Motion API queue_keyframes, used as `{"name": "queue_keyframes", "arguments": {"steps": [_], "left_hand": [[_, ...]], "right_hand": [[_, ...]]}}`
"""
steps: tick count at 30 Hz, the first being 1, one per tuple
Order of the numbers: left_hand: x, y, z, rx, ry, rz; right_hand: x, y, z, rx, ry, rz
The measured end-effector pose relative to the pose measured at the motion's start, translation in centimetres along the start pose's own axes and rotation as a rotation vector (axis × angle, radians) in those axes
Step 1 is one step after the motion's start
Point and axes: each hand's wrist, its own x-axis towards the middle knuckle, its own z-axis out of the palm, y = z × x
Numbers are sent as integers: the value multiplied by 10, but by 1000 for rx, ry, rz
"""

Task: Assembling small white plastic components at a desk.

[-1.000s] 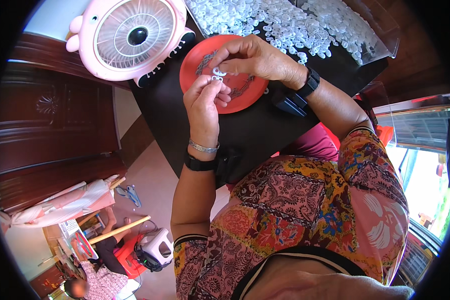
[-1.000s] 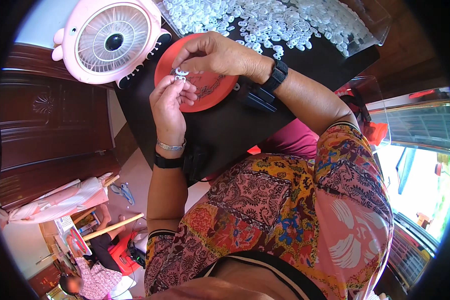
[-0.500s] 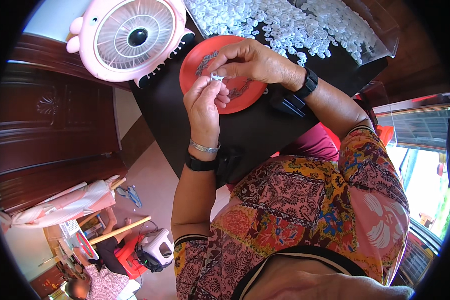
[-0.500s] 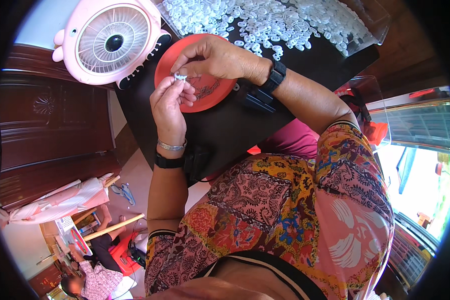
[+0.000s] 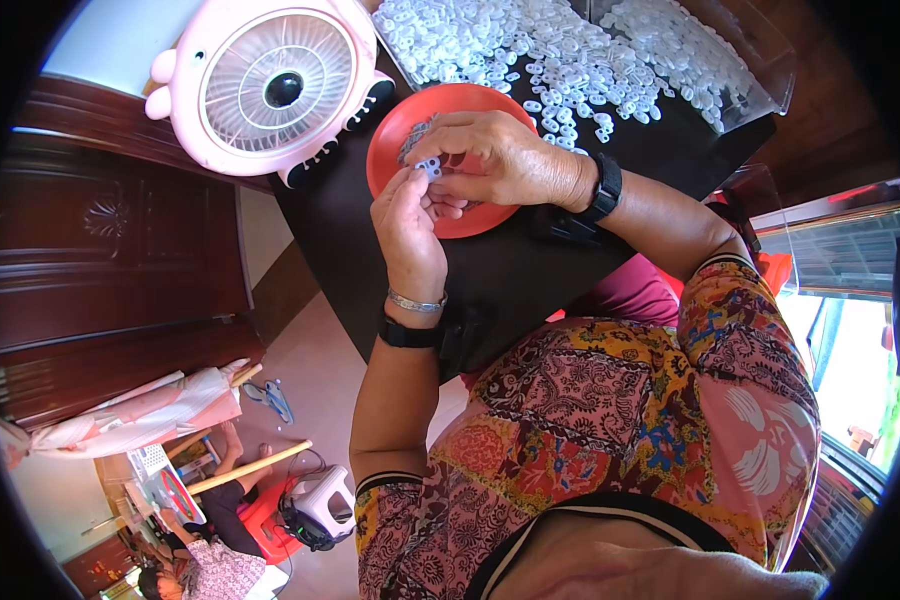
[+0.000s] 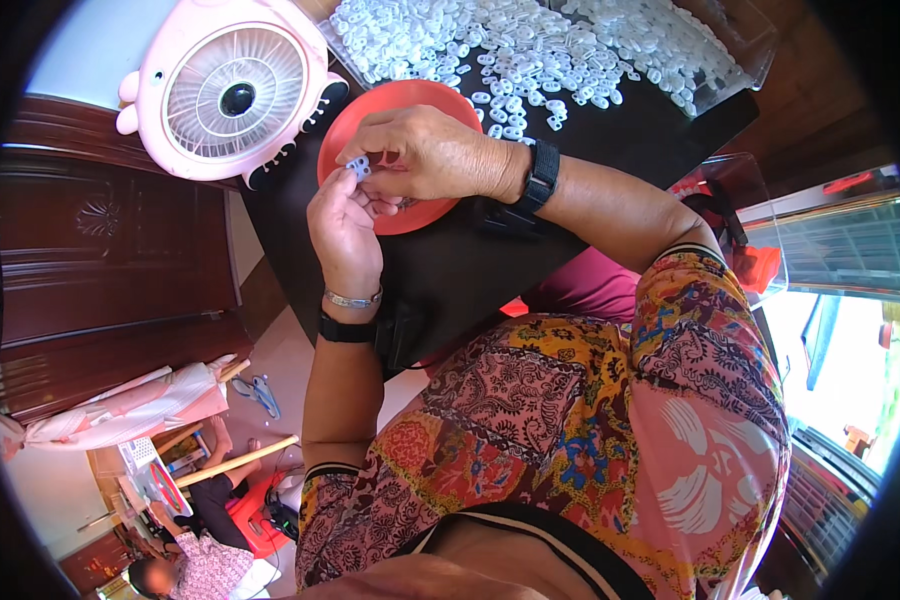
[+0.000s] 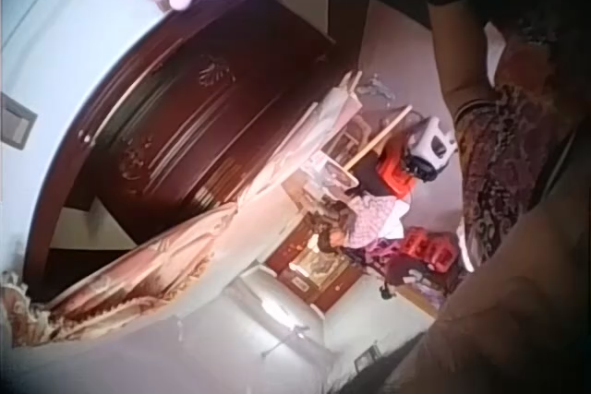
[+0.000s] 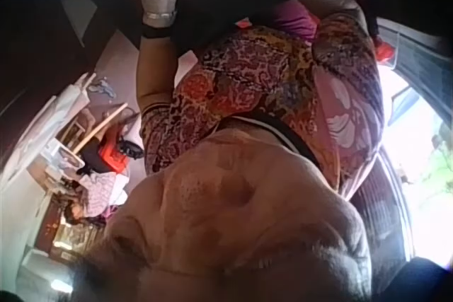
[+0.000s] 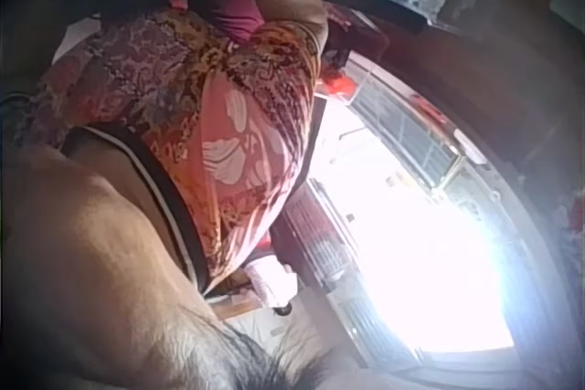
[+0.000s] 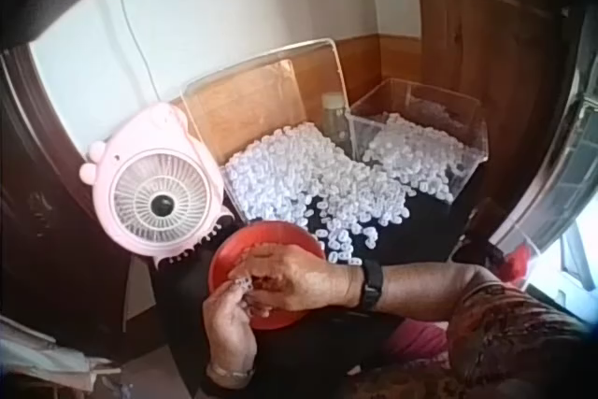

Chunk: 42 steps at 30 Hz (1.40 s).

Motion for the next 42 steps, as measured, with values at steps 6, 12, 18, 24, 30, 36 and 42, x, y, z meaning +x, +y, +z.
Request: {"name": "queue_keyframes", "arguments": {"steps": [6,12,18,24,30,36,42], "left_hand": [[1,0,0,39,15,-2],[-1,-3,5,125,66,-10],[-1,-5,2,134,28,18],[-3,-5,4,135,27,34],[-8,-5,10,29,28,48],[-5,-6,6,93,30,57],[-3,-4,4,117,29,46]], "right_hand": [[-1,1,1,-5,-59,11],[0,0,5,-215,21,-119],[-2,-3,5,-320,-6,-130],[-3,-7,4,-326,-56,-72],[-3,-11,2,-380,-65,-85],[-2,-3,2,-315,-1,-152],[8,3,-40,-446,251,-127]]}}
